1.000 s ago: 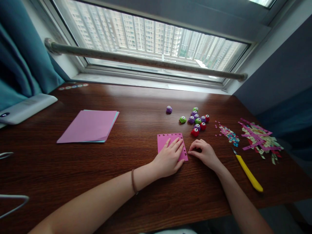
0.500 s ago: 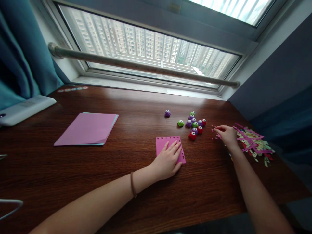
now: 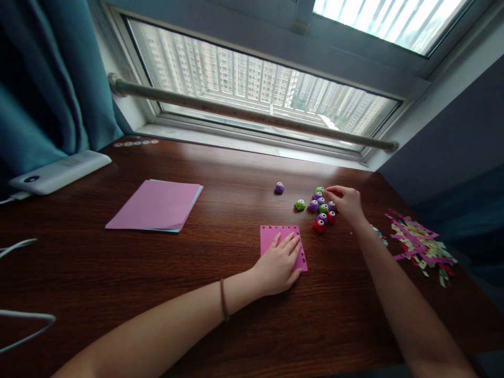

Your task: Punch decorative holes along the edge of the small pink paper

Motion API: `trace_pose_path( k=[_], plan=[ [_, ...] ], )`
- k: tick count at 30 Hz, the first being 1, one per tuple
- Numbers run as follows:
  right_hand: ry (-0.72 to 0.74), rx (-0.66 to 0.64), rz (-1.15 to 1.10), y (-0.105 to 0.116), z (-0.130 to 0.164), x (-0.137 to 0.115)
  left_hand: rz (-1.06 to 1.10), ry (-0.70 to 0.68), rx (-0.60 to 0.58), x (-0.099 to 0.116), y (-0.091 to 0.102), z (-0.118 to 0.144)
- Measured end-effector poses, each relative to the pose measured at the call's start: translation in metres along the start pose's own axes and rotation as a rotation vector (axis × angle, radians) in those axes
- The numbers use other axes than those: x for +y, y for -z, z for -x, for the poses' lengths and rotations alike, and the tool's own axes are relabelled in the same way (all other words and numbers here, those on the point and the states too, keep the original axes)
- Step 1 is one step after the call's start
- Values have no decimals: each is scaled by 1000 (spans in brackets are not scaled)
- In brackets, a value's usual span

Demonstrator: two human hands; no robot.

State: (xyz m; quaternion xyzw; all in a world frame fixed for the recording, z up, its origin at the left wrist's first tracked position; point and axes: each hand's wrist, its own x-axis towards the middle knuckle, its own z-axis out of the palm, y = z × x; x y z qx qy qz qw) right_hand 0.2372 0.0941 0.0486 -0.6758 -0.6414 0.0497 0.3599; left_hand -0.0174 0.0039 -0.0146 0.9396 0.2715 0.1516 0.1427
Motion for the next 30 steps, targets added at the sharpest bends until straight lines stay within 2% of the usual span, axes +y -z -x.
trace_pose_path(
  k=[3,9,12,14,18,21,24,27,30],
  plan=[
    [136,-123,-31,-32,-9,-23,0,4,8,0,-1,0],
    [226,-241,11,-99,-33,-48,-26,10,11,1,-1,1],
    [246,-275,47,-119,-36,-56,-22,10,16,1,0,1],
    [243,-277,61,-125,-34,-60,-19,10,19,1,0,1],
    [236,-236,46,-112,-18,-66,-14,9,20,1,-1,0],
    [234,-173,-23,-84,6,-65,-14,7,21,1,-1,0],
    [172,-100,-286,-50,41,-58,-20,2,13,2,-1,1],
    [19,-183,-480,-18,81,-46,-24,-15,0,3,-1,0],
    [-32,-234,-478,3,116,-35,-32,-23,-3,4,-1,-1]
  ],
)
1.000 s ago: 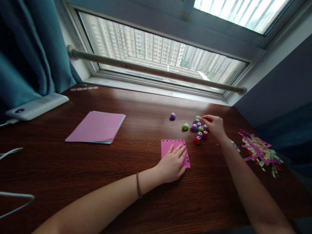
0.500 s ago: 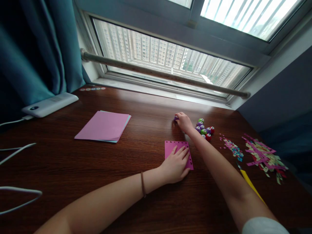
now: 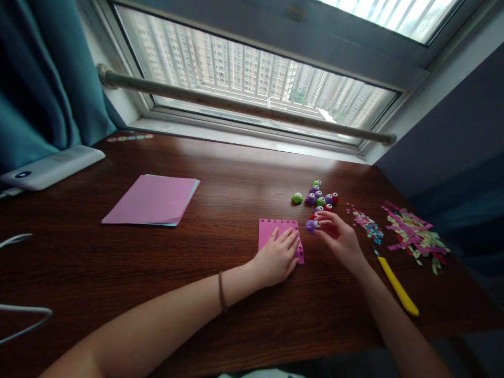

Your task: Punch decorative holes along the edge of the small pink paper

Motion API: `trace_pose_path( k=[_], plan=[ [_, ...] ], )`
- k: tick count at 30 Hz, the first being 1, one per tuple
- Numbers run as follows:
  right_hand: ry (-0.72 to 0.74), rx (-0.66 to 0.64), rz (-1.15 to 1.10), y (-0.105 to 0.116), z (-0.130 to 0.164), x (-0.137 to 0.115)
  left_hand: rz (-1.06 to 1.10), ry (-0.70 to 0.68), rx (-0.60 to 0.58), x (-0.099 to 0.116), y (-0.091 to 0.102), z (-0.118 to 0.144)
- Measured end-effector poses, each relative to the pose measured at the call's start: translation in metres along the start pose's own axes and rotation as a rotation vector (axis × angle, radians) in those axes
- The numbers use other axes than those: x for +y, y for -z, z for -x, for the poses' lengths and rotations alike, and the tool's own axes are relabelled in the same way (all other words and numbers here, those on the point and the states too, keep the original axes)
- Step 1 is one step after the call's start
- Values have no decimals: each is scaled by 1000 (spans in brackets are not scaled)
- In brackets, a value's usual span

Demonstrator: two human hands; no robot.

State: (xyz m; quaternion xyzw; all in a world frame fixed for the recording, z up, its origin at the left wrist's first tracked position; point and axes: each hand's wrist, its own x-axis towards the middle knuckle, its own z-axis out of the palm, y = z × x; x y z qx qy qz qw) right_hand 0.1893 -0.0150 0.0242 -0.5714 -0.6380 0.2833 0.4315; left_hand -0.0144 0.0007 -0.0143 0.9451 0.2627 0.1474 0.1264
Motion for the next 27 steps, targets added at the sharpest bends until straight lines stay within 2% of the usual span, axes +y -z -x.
trace_pose_path(
  k=[3,7,14,20,27],
  plan=[
    [6,-34,86,3,28,7,6,3,-5,0,0,-2],
    [37,-52,118,-4,46,18,62,26,-17,-2,3,-3],
    [25,-68,81,-14,52,14,169,92,0,-4,6,-5],
    [-19,-71,9,-19,53,8,184,103,1,-4,7,-5],
    [13,-67,55,-20,54,8,175,125,18,-4,6,-5]
  ],
)
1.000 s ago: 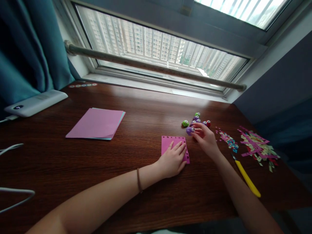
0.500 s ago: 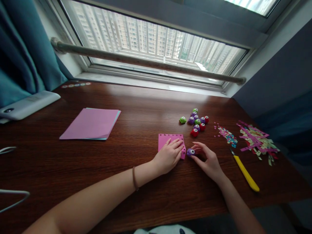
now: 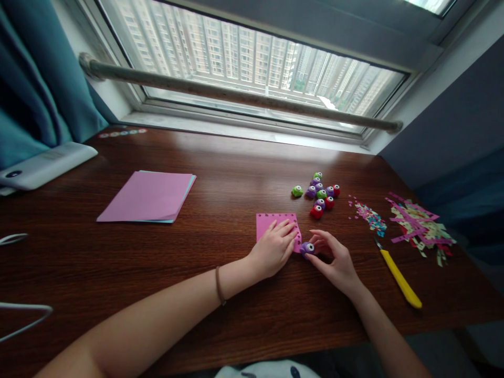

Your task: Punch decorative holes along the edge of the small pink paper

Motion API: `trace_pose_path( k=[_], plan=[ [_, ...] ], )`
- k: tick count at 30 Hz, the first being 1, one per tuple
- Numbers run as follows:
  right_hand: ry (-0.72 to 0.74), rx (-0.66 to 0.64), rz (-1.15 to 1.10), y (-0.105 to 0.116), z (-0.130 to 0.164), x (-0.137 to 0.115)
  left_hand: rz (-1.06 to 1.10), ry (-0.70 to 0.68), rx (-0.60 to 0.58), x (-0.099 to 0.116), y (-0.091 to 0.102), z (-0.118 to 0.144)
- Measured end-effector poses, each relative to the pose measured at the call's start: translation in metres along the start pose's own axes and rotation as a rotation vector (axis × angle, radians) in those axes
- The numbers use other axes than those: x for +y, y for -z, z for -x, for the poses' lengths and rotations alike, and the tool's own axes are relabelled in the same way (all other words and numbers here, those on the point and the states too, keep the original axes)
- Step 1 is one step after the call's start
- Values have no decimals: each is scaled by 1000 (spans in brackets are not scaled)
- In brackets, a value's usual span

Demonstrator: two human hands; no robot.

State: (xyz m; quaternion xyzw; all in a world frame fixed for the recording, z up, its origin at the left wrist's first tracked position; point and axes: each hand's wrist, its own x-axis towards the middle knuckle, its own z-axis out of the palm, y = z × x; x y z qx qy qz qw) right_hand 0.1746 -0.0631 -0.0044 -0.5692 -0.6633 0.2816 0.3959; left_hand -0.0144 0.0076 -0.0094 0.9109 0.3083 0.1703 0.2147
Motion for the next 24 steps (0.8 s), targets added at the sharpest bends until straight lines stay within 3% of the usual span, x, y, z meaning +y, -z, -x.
trace_pose_path(
  k=[9,24],
  plan=[
    [17,-8,34,-3,1,0,-49,-5,37,1,-1,1],
    [31,-55,36,-3,1,0,-209,-40,-40,1,-6,5]
  ],
)
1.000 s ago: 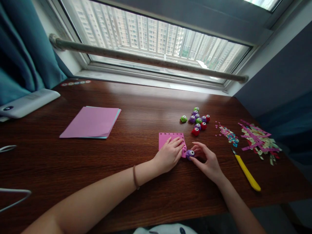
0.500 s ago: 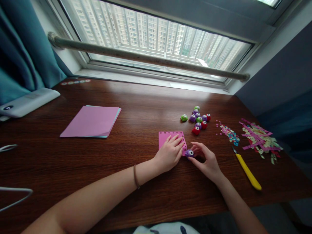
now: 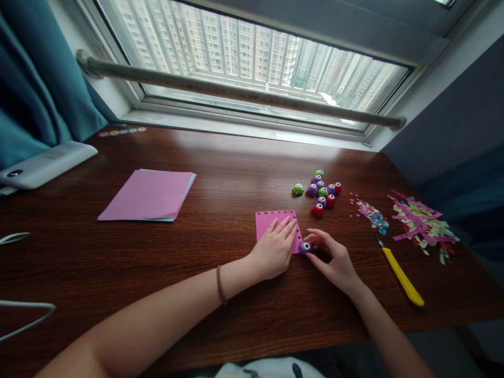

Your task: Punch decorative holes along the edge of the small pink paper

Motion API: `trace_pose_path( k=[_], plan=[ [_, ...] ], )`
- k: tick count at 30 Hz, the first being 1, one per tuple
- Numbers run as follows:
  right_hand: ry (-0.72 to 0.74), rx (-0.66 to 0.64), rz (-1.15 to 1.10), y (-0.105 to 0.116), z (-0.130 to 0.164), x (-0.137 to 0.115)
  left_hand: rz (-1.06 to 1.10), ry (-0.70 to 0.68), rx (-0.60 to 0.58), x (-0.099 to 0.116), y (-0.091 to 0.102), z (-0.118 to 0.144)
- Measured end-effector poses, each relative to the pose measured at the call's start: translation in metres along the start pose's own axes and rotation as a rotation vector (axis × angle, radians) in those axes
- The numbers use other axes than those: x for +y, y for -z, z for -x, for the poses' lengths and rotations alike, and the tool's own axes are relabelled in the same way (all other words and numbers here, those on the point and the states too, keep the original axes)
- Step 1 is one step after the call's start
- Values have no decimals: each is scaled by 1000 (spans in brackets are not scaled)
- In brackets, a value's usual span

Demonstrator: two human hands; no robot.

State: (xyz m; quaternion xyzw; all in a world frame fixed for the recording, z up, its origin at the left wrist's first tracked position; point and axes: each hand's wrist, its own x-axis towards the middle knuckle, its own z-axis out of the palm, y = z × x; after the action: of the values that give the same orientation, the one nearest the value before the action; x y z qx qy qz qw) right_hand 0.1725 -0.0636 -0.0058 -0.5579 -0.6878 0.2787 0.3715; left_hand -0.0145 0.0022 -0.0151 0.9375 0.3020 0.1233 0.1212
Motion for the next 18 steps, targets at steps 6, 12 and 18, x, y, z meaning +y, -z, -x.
trace_pose_path(
  k=[6,12,18],
  plan=[
    [5,-42,-26,1,1,-1,6,-14,27,-1,-2,0],
    [-3,-64,-22,1,0,-2,-10,-26,49,0,-2,0],
    [-55,-33,-131,1,-2,-3,-87,-67,85,3,3,0]
  ],
)
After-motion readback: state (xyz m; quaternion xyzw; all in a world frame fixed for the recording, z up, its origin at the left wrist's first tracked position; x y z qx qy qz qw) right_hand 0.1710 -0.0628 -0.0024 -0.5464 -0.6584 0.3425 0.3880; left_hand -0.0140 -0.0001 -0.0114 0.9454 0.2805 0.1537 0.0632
